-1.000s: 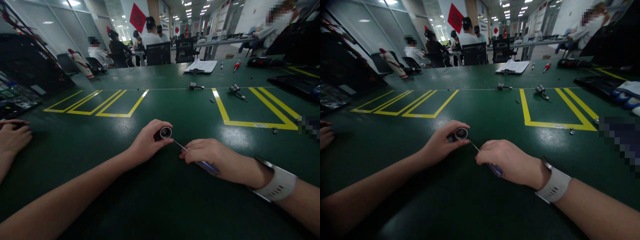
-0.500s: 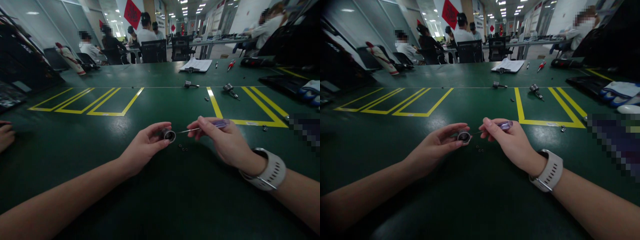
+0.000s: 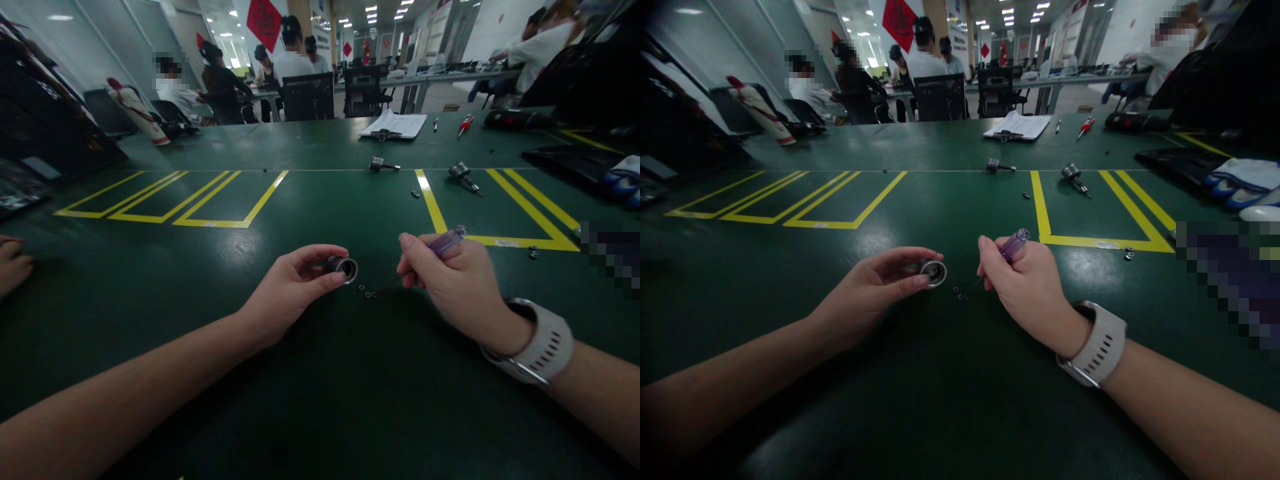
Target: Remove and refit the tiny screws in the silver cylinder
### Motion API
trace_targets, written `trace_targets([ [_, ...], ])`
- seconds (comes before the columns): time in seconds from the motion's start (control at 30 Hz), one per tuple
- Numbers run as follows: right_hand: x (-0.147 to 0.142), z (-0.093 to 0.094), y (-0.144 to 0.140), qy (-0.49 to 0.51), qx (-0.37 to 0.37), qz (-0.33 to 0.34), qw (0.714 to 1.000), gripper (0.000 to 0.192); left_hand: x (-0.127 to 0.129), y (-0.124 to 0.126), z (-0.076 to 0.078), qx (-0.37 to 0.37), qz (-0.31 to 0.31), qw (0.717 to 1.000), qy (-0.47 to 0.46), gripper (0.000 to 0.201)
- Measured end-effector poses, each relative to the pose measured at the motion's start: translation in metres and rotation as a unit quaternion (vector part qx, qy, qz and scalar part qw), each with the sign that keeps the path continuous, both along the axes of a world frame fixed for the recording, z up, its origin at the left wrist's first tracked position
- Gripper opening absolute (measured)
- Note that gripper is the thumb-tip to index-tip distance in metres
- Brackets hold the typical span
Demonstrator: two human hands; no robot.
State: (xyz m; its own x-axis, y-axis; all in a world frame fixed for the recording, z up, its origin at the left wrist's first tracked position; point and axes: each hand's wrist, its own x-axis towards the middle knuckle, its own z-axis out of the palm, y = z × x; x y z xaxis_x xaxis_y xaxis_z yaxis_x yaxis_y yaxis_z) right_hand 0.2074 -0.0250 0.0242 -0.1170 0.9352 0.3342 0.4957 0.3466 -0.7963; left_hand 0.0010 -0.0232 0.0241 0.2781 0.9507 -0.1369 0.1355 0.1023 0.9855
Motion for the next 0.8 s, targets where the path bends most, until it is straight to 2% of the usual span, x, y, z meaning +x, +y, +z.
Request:
trace_targets([
  [0.2,-0.004,0.004,-0.001,-0.032,0.007,0.0,0.999,0.036,-0.001,-0.001,-0.001,-0.02,-0.005,1.0,-0.021,0.031],
  [0.27,-0.005,0.002,0.001,-0.007,-0.024,-0.004,1.0,0.035,-0.001,-0.002,-0.001,-0.032,-0.007,0.999,-0.031,0.032],
  [0.33,-0.005,-0.002,0.005,0.07,-0.092,-0.012,0.993,0.035,-0.001,-0.003,0.0,-0.039,-0.002,0.999,-0.036,0.033],
  [0.47,-0.005,-0.009,0.013,0.266,-0.23,-0.03,0.936,0.032,-0.001,-0.003,0.001,-0.041,0.012,0.998,-0.041,0.031],
  [0.57,-0.005,-0.007,0.014,0.342,-0.267,-0.025,0.901,0.031,-0.001,-0.002,0.002,-0.035,0.018,0.998,-0.045,0.03],
  [0.63,-0.006,-0.004,0.011,0.377,-0.255,-0.008,0.891,0.03,-0.001,-0.002,0.002,-0.031,0.023,0.998,-0.042,0.03],
  [0.7,-0.007,-0.002,0.007,0.392,-0.209,0.021,0.896,0.028,-0.001,-0.002,0.002,-0.028,0.029,0.998,-0.038,0.029],
  [0.8,-0.008,0.0,-0.001,0.338,-0.098,0.078,0.933,0.022,0.0,-0.003,0.003,-0.02,0.037,0.998,-0.039,0.028],
])
